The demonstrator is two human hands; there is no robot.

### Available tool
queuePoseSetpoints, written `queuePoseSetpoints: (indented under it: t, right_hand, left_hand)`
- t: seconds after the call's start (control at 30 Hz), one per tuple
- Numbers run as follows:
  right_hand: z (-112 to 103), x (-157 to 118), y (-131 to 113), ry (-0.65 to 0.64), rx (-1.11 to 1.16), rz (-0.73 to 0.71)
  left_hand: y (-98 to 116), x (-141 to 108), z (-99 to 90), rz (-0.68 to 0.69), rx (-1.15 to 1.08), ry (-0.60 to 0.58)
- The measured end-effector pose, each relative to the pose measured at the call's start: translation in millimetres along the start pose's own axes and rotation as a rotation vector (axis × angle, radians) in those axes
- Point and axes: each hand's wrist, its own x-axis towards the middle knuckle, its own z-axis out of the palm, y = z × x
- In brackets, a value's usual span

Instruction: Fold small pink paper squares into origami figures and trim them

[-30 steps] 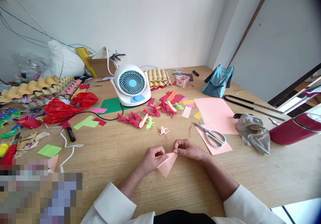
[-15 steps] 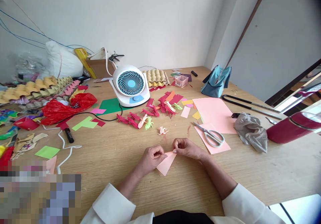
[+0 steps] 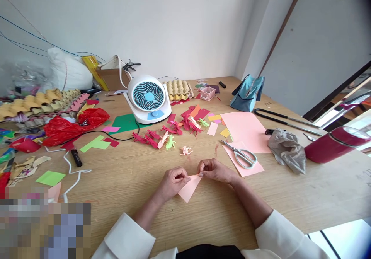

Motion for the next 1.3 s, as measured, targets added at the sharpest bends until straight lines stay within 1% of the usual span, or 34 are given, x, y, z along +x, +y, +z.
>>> queuePoseSetpoints:
  t: [0.33, 0.57, 0.83, 1.03, 1.17, 1.3]
  right_hand:
    - [1, -2, 1, 0.001, -0.016, -0.037]
    - [-1, -3, 7, 0.025, -0.108, -0.038]
    - [2, -5, 5, 0.046, -0.187, -0.026]
    - [3, -4, 6, 0.072, -0.168, -0.021]
    - [5, -1, 5, 0.119, -0.124, -0.048]
    - [9, 1, 4, 0.125, -0.049, -0.057]
  left_hand:
    - [1, 0, -0.7, 0.040, 0.045, -0.004]
    - [7, 0, 0.8, 0.073, 0.112, 0.070]
    - [4, -1, 4.5, 0.087, 0.106, 0.095]
    - [6, -2, 4.2, 0.082, 0.118, 0.106]
    - [6, -2, 4.1, 0.096, 0.146, 0.170]
    - [5, -2, 5.6, 0.096, 0.144, 0.229]
